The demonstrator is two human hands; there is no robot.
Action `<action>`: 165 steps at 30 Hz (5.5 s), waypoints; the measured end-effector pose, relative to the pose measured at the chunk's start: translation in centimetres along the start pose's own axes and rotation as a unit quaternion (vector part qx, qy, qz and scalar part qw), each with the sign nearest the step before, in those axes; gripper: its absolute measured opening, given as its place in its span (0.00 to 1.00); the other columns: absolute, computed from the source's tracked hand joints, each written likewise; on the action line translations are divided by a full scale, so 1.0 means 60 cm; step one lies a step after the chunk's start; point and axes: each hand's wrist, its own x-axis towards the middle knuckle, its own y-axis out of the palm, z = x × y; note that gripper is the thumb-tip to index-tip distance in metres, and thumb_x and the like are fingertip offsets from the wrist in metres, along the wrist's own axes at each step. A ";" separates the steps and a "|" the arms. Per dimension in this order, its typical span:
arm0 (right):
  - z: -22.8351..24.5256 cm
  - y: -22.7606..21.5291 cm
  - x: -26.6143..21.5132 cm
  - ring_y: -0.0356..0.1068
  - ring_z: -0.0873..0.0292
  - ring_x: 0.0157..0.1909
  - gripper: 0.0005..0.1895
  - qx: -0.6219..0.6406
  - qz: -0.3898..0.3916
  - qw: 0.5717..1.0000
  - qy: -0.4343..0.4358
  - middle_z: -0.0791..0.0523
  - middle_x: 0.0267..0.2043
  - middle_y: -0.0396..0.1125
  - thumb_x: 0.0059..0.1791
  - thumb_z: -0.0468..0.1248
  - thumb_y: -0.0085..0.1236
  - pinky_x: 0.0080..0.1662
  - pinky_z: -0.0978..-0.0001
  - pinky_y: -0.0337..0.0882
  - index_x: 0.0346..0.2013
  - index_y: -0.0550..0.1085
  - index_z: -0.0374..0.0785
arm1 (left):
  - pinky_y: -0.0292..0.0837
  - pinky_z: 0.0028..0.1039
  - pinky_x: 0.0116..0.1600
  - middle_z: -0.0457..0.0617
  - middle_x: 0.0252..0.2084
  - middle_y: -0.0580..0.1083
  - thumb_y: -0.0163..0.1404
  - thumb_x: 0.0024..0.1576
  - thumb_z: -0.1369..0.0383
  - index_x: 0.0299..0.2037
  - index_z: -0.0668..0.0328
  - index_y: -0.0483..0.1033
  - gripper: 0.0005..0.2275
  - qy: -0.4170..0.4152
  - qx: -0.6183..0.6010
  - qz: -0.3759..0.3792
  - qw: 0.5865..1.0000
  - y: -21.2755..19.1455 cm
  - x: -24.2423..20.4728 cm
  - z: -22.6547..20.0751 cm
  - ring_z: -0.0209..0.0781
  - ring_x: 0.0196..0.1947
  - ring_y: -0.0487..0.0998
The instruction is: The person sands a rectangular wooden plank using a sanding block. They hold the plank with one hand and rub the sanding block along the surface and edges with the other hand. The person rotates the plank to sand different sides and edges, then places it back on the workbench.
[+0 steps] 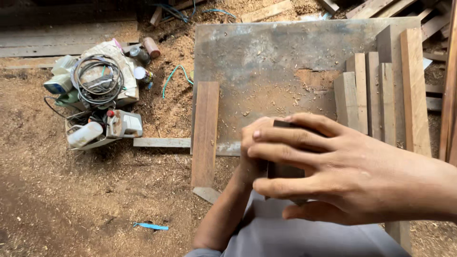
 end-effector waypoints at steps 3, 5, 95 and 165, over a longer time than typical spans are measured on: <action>-0.034 -0.009 0.006 0.58 0.47 0.72 0.26 0.009 0.004 1.000 0.007 0.52 0.69 0.61 0.48 0.57 0.58 0.68 0.46 0.57 0.58 0.72 0.55 | 0.78 0.32 0.54 0.54 0.51 0.77 0.61 0.49 0.55 0.57 0.66 0.72 0.29 0.026 -0.062 0.044 0.997 -0.020 0.011 0.015 0.48 0.47 0.82; -0.064 -0.018 0.010 0.59 0.45 0.72 0.25 -0.024 -0.005 0.998 0.050 0.54 0.65 0.64 0.47 0.58 0.60 0.66 0.48 0.62 0.54 0.74 0.54 | 0.78 0.31 0.55 0.53 0.52 0.77 0.62 0.52 0.54 0.58 0.65 0.70 0.29 0.006 -0.074 0.025 0.997 -0.019 0.014 0.019 0.46 0.48 0.82; 0.071 0.122 0.012 0.74 0.57 0.56 0.14 -0.199 -0.270 0.911 0.240 0.57 0.48 0.76 0.52 0.48 0.59 0.61 0.58 0.69 0.44 0.80 0.43 | 0.80 0.42 0.64 0.67 0.60 0.74 0.51 0.61 0.49 0.57 0.63 0.66 0.26 -0.088 -0.108 -0.020 0.990 0.012 0.041 -0.016 0.59 0.62 0.80; 0.009 0.096 -0.070 0.75 0.59 0.55 0.14 -0.138 -0.251 0.954 0.095 0.58 0.46 0.76 0.54 0.49 0.54 0.62 0.59 0.69 0.38 0.81 0.46 | 0.59 0.35 0.79 0.54 0.73 0.64 0.61 0.51 0.52 0.73 0.62 0.58 0.41 -0.024 -0.010 0.129 0.991 0.013 0.052 0.003 0.49 0.73 0.65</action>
